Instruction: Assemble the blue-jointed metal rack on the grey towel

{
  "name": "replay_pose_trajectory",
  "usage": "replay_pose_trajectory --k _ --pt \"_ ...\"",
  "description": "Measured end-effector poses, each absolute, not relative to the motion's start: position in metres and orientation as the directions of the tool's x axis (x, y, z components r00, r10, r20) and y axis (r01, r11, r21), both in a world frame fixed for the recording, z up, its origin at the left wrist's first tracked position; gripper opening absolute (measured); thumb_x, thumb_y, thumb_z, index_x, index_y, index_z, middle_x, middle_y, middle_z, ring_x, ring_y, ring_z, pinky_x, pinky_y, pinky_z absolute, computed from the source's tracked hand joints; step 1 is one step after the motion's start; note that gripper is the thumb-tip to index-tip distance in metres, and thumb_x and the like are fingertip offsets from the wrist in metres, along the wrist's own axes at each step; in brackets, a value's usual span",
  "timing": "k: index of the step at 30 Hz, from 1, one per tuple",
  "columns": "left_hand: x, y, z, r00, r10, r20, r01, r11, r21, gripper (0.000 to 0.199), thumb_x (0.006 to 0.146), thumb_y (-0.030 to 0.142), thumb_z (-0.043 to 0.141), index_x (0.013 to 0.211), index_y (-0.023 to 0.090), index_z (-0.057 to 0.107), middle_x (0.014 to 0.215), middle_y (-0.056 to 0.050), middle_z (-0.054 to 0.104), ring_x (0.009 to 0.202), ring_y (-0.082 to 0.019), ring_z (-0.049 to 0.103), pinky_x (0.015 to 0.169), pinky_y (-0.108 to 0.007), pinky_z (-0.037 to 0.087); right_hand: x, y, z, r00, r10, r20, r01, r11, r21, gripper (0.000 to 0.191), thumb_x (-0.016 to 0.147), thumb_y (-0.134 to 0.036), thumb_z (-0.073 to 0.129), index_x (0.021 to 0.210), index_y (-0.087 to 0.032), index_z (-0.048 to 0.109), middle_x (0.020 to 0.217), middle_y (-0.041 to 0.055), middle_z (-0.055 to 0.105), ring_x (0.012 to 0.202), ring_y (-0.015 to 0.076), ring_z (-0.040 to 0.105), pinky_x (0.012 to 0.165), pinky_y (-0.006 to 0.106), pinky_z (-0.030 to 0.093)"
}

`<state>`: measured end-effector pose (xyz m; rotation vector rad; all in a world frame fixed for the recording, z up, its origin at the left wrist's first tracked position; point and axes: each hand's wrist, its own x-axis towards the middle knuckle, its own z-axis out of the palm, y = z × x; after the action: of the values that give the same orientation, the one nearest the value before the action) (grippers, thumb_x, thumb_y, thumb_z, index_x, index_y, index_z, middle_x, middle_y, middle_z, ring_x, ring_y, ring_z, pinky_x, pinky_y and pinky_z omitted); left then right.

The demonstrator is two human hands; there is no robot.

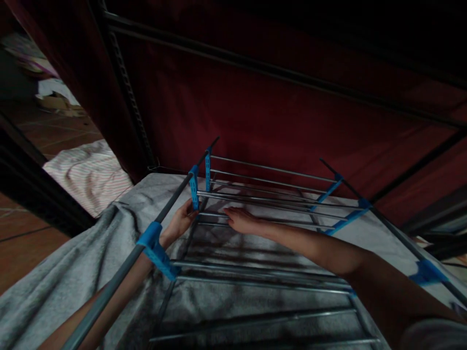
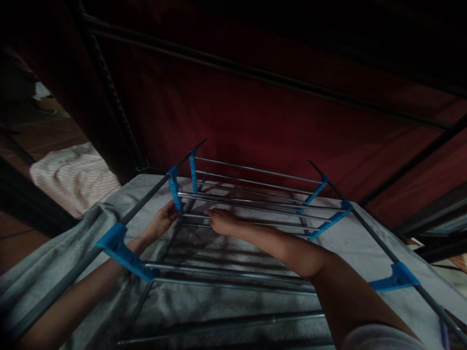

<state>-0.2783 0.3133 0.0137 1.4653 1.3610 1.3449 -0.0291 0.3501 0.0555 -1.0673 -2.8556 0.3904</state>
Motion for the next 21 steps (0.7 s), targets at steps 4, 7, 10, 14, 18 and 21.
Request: replay_pose_trajectory --k 4,7,10,14,18,21 --pt "-0.279 0.314 0.020 -0.071 0.973 0.219 0.235 -0.197 0.952 0.047 0.072 0.040 0.067 0.113 0.020 0.057 0.120 -0.010 0.068 0.116 -0.032 0.059 0.106 -0.046 0.044 -0.054 0.352 0.054 -0.748 0.660 -0.064 0.652 0.714 -0.255 0.030 0.097 -0.021 0.047 0.125 -0.019 0.057 0.129 0.0113 0.065 0.116 0.0238 0.062 0.096 0.035 0.049" --pt "-0.284 0.314 0.018 -0.044 0.975 0.220 0.208 -0.206 0.956 0.040 0.076 0.041 0.067 0.112 0.026 0.059 0.118 -0.008 0.068 0.116 -0.032 0.059 0.106 -0.047 0.044 -0.061 0.351 0.056 -0.749 0.658 -0.082 0.654 0.714 -0.249 0.018 0.099 -0.023 0.044 0.108 -0.020 0.060 0.116 0.0093 0.068 0.105 0.0226 0.065 0.084 0.032 0.051" --pt "-0.291 0.314 0.014 -0.010 0.968 0.249 0.220 -0.241 0.945 0.033 0.079 0.040 0.065 0.110 0.029 0.059 0.113 -0.007 0.068 0.110 -0.031 0.061 0.105 -0.046 0.045 -0.060 0.351 0.059 -0.762 0.644 -0.064 0.637 0.729 -0.251 0.020 0.101 -0.025 0.040 0.108 -0.020 0.057 0.116 0.0100 0.067 0.103 0.0230 0.065 0.080 0.033 0.050" --pt "-0.294 0.320 0.013 0.052 0.971 0.233 0.267 -0.239 0.934 0.039 0.074 0.034 0.070 0.109 0.022 0.057 0.102 -0.007 0.067 0.098 -0.027 0.063 0.095 -0.042 0.051 -0.059 0.353 0.063 -0.791 0.606 -0.081 0.604 0.755 -0.256 0.031 0.102 -0.023 0.033 0.126 -0.022 0.052 0.121 0.0098 0.065 0.102 0.0241 0.065 0.079 0.036 0.051" --pt "-0.295 0.324 0.020 0.084 0.976 0.199 0.238 -0.213 0.947 0.042 0.072 0.038 0.075 0.107 0.020 0.059 0.102 -0.007 0.069 0.099 -0.029 0.064 0.092 -0.041 0.052 -0.065 0.358 0.071 -0.783 0.618 -0.075 0.611 0.739 -0.285 0.042 0.103 -0.035 0.034 0.144 -0.030 0.041 0.128 0.0070 0.065 0.109 0.0243 0.065 0.084 0.037 0.051" --pt "-0.296 0.321 0.031 0.124 0.979 0.160 0.236 -0.186 0.954 0.046 0.069 0.043 0.078 0.105 0.020 0.063 0.106 -0.008 0.070 0.104 -0.031 0.064 0.095 -0.043 0.051 -0.072 0.360 0.075 -0.802 0.596 -0.034 0.584 0.771 -0.253 0.038 0.102 -0.034 0.040 0.138 -0.026 0.049 0.125 0.0084 0.066 0.110 0.0243 0.064 0.085 0.035 0.050"
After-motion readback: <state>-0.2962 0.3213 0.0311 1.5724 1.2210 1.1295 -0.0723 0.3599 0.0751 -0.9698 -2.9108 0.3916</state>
